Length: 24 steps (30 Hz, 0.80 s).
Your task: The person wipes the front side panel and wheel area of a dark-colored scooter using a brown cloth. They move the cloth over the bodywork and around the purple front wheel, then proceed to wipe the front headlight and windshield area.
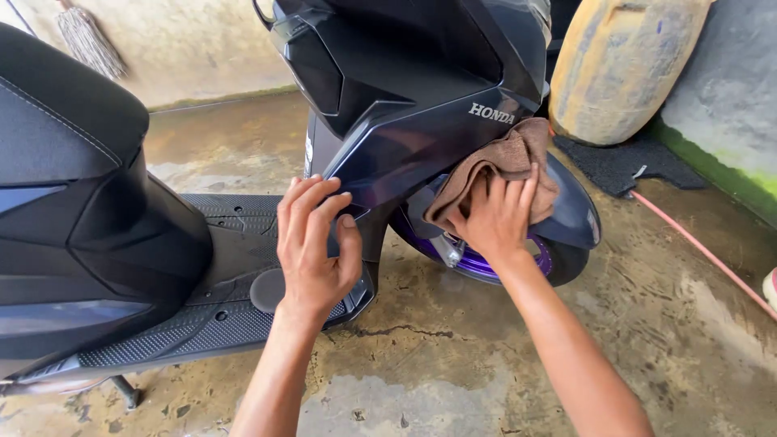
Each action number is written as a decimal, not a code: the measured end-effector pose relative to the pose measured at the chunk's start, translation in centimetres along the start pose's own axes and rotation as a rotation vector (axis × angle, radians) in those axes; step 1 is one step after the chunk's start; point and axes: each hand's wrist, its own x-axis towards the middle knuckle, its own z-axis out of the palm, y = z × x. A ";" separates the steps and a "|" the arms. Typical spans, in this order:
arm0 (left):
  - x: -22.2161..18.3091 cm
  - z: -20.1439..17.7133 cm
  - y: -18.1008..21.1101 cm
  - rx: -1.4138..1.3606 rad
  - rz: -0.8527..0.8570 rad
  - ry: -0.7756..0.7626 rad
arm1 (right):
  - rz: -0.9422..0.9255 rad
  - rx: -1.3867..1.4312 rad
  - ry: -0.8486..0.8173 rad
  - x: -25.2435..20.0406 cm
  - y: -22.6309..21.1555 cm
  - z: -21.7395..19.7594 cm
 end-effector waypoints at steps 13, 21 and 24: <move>-1.0 3.3 2.0 -0.093 0.029 -0.028 | 0.061 0.062 -0.377 4.0 4.1 -3.5; -4.8 9.0 2.3 -0.136 0.008 -0.351 | -0.235 0.102 -0.383 2.1 6.6 -0.6; -6.7 9.7 2.0 -0.030 0.015 -0.488 | -0.149 0.245 -0.376 2.0 9.1 1.7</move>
